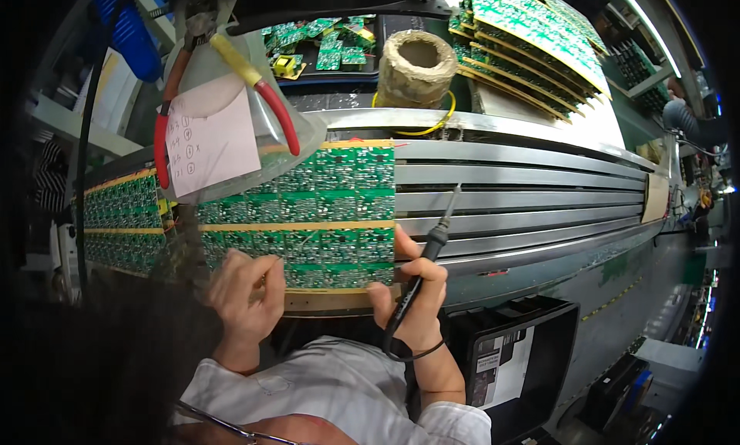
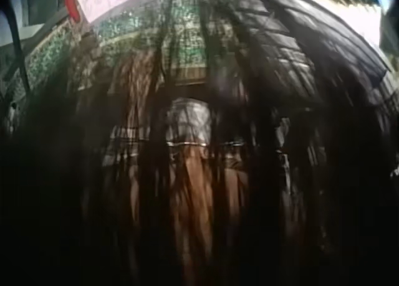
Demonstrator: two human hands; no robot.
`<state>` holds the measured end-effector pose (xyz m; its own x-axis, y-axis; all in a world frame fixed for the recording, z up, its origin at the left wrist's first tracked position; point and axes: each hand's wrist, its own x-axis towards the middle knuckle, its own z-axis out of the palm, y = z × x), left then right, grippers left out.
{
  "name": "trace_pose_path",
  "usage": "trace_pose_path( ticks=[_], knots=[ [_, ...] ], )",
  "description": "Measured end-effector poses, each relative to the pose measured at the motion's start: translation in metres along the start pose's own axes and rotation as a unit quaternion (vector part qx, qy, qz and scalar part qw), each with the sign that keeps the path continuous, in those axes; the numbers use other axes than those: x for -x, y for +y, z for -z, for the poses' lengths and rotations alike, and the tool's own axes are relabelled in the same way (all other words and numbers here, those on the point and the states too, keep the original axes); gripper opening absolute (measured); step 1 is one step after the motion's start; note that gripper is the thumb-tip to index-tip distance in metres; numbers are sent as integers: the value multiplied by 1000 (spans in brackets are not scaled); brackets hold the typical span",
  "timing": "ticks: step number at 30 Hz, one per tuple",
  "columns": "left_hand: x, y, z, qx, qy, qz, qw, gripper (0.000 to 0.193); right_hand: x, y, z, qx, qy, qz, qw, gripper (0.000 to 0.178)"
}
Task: The person solders joints on circuit board panels using a soldering iron and solder wire, turning and moving the panels along the metal workstation track.
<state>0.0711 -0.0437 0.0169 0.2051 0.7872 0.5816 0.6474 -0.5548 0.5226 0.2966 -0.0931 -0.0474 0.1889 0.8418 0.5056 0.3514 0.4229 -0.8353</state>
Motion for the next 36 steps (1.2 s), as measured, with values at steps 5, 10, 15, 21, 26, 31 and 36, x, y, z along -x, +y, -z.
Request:
trace_pose_path(
  ticks=[5,10,15,21,26,31,36],
  knots=[
    [-6,-1,-12,-4,8,-70,997,22,2,6,-16,13,-35,39,999,42],
    [-8,-3,-14,0,10,-72,997,23,-4,8,-11,-51,-23,15,998,30],
    [-11,-4,-6,-42,-18,-74,996,19,-15,-10,22,-3,37,68,997,31],
    [-19,-2,-7,-13,-9,-64,998,15,-31,-31,46,50,51,96,993,46],
    [-24,-4,-15,16,-12,-71,997,13,-32,-47,37,43,-7,84,996,31],
    [-24,-5,-15,0,-19,-69,997,13,-33,-41,31,33,-10,74,997,29],
    [-24,-5,-15,-1,-32,-66,997,13,-33,-36,32,30,-16,83,996,30]
  ],
)
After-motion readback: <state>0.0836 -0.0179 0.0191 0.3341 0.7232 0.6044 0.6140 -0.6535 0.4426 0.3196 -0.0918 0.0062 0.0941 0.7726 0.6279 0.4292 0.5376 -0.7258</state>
